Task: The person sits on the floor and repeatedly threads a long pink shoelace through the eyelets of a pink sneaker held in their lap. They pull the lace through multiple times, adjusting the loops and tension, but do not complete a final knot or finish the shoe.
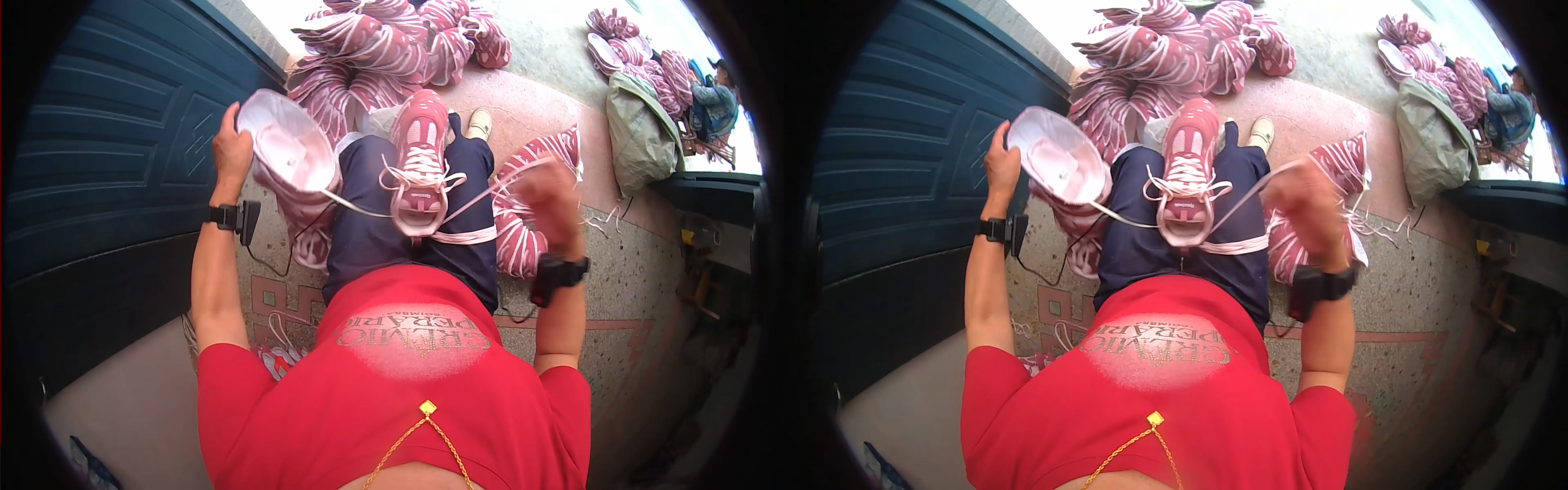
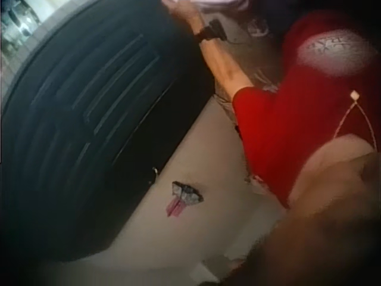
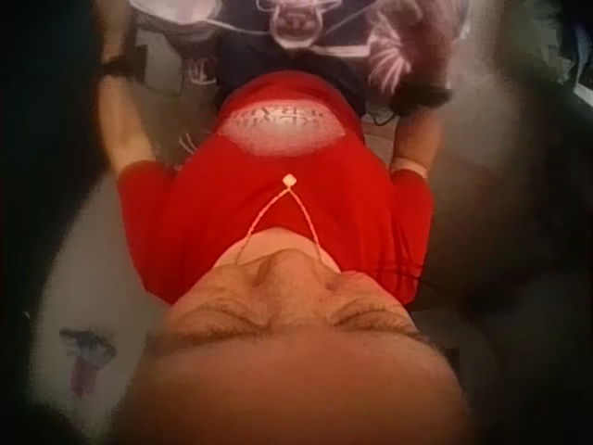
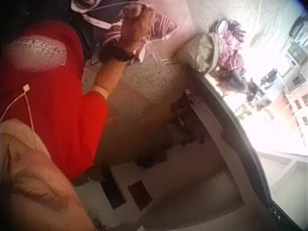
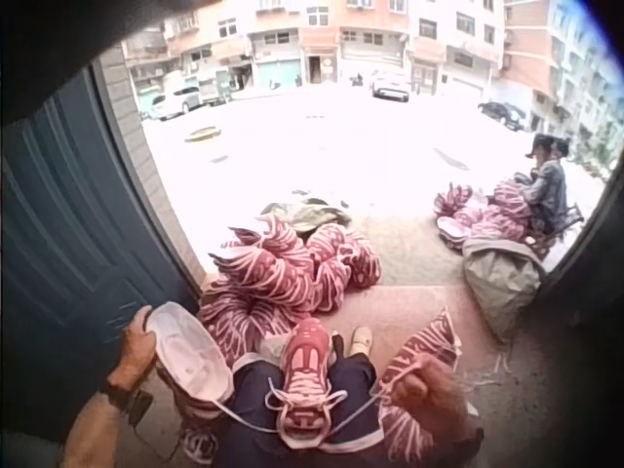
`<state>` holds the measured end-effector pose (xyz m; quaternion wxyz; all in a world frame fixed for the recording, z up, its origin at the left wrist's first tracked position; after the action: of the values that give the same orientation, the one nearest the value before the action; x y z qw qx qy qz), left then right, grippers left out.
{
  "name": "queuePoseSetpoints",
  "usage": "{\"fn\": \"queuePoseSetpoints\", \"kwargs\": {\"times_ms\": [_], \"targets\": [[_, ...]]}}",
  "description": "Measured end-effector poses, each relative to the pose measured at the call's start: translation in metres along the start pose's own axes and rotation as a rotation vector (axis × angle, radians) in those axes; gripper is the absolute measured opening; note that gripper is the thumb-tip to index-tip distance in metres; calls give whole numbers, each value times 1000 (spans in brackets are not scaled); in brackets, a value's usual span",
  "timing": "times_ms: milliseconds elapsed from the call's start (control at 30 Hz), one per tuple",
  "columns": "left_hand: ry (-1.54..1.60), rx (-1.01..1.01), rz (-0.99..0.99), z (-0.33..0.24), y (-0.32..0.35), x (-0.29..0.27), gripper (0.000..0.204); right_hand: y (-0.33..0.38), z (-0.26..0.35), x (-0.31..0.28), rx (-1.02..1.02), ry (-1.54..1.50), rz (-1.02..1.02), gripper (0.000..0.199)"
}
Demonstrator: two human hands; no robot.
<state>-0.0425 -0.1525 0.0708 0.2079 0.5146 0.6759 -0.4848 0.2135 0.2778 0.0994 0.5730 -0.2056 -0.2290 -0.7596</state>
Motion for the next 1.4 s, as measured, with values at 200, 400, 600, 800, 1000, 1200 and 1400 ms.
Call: {"fn": "queuePoseSetpoints", "kwargs": {"times_ms": [200, 400, 600, 800, 1000, 1200, 1400], "targets": [[295, 228, -152, -134, -19, -35, 48, 2, 93, 1, -343, -361, 99, 26], [500, 516, 42, -207, 3, -26, 49, -12, 81, 60, -388, 561, -540, 29], [516, 569, 298, -223, 31, -10, 46, -56, -124, 154, -595, 855, 186, 32], [883, -120, 465, -94, 29, 5, 38, -76, -142, 117, -38, 929, -1, 33], [611, -426, 625, -33, 135, 69, 33, -69, -138, 110, -47, 917, 19, 28], [563, -231, 534, -25, 100, 21, 28, -25, -140, 70, 265, 472, -78, 32], [632, 83, 652, -106, 125, -26, 44, 5, -132, -11, 439, -98, -462, 27]]}}
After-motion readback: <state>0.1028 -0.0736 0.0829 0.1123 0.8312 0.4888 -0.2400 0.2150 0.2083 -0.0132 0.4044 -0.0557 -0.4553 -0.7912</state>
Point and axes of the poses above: each hand's wrist, its own y-axis away from the middle knuckle, its own x-axis out of the palm, z = x × y, the point moved 1 cm from there along -y, towards the middle knuckle, and after that the axes turned 10 degrees about -z, right-handed, at the moved point
